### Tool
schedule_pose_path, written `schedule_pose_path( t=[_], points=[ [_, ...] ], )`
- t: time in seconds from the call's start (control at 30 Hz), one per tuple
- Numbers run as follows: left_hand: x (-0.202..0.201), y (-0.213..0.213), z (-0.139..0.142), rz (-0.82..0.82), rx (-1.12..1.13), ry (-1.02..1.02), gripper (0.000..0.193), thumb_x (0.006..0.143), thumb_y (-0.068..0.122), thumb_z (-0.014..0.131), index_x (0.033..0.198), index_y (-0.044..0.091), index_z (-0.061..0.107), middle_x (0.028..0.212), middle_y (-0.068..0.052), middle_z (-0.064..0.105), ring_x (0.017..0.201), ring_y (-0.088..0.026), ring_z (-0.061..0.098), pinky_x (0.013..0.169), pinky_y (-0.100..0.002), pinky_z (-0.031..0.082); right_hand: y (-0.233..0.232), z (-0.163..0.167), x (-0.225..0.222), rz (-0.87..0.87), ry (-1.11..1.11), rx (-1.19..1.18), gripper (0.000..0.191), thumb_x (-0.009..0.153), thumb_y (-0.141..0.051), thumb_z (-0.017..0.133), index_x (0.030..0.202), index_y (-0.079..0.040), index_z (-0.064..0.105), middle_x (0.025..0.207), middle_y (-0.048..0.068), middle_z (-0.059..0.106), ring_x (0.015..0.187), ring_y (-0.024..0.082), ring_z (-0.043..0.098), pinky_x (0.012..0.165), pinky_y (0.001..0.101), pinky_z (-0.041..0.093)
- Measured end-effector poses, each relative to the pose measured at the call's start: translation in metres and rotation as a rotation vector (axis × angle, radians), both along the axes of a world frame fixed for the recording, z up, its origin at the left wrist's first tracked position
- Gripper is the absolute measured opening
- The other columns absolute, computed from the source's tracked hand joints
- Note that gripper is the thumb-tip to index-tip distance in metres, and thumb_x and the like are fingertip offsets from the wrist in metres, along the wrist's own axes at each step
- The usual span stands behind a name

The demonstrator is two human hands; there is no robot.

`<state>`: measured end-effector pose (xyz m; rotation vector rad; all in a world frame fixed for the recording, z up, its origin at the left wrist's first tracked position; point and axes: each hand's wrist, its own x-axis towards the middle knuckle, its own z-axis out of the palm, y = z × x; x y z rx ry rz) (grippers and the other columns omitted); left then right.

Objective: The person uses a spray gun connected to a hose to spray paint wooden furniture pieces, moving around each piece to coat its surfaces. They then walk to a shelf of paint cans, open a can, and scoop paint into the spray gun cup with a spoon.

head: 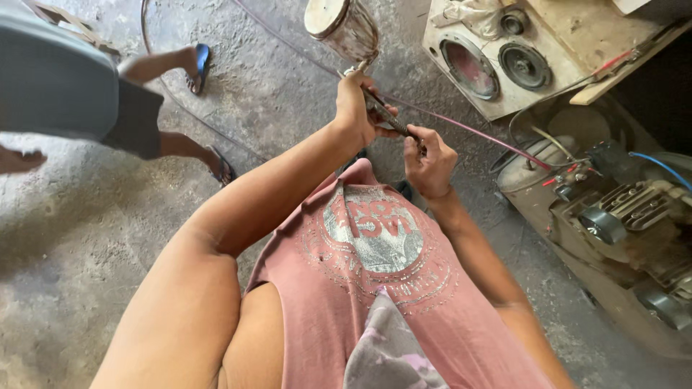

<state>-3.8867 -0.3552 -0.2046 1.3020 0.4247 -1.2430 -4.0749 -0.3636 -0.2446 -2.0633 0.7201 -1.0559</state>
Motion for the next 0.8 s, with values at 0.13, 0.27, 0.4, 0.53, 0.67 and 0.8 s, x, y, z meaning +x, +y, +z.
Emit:
schedule_pose_path(
  t=[0.13,0.27,0.4,0.53,0.67,0.8],
  points=[
    [0.001,0.001,0.0,0.054,0.052,-0.006,0.026,0.077,0.034,0.056,0.088,0.012,0.047,0.084,-0.015,0.053,0.073,-0.038,0.063,0.078,-0.085,0.047,-0.003,0.005,0.006,0.001,0.096,0.073,0.018,0.099,-0.012,0.07,0.116,-0.008,0.066,0.086,0.013,0.07,0.072,0.026,0.072,0.067,0.0383,0.056],
    [0.014,0.004,0.004,0.086,0.04,0.002,0.031,0.08,0.036,0.057,0.092,0.011,0.045,0.087,-0.017,0.053,0.078,-0.041,0.066,0.08,-0.086,0.046,-0.008,-0.003,0.008,0.146,-0.001,0.022,0.029,0.098,-0.012,0.072,0.124,-0.004,0.062,0.101,0.017,0.07,0.08,0.029,0.072,0.069,0.0394,0.057],
    [0.042,0.021,-0.006,0.148,-0.004,-0.041,0.035,0.083,0.04,0.058,0.095,0.01,0.043,0.086,-0.02,0.05,0.083,-0.042,0.067,0.082,-0.085,0.047,-0.027,-0.051,0.004,0.01,0.21,0.004,0.025,0.095,-0.007,0.07,0.119,-0.005,0.064,0.102,0.015,0.068,0.093,0.034,0.068,0.082,0.0457,0.054],
    [0.073,0.048,-0.032,0.14,-0.096,-0.047,0.026,0.084,0.023,0.059,0.098,0.005,0.045,0.089,-0.018,0.052,0.089,-0.043,0.071,0.088,-0.083,0.053,-0.047,-0.124,-0.006,-0.091,0.571,0.013,0.012,0.089,-0.011,0.073,0.1,-0.01,0.069,0.104,0.012,0.069,0.107,0.037,0.06,0.091,0.0522,0.045],
    [0.101,0.062,-0.063,0.165,-0.123,-0.057,0.026,0.082,0.022,0.057,0.102,0.007,0.048,0.088,-0.019,0.057,0.085,-0.04,0.07,0.083,-0.077,0.053,-0.056,-0.175,-0.003,-0.104,0.853,0.084,0.014,0.09,-0.009,0.071,0.101,-0.017,0.074,0.11,0.01,0.069,0.115,0.034,0.058,0.099,0.0516,0.044],
    [0.14,0.066,-0.086,0.245,-0.186,-0.066,0.025,0.089,0.017,0.063,0.106,0.003,0.052,0.089,-0.017,0.059,0.083,-0.039,0.069,0.077,-0.064,0.058,-0.056,-0.19,0.022,-0.04,0.962,0.168,0.025,0.087,-0.014,0.073,0.112,-0.017,0.075,0.117,0.011,0.068,0.118,0.035,0.057,0.1,0.0526,0.043]
  ],
)
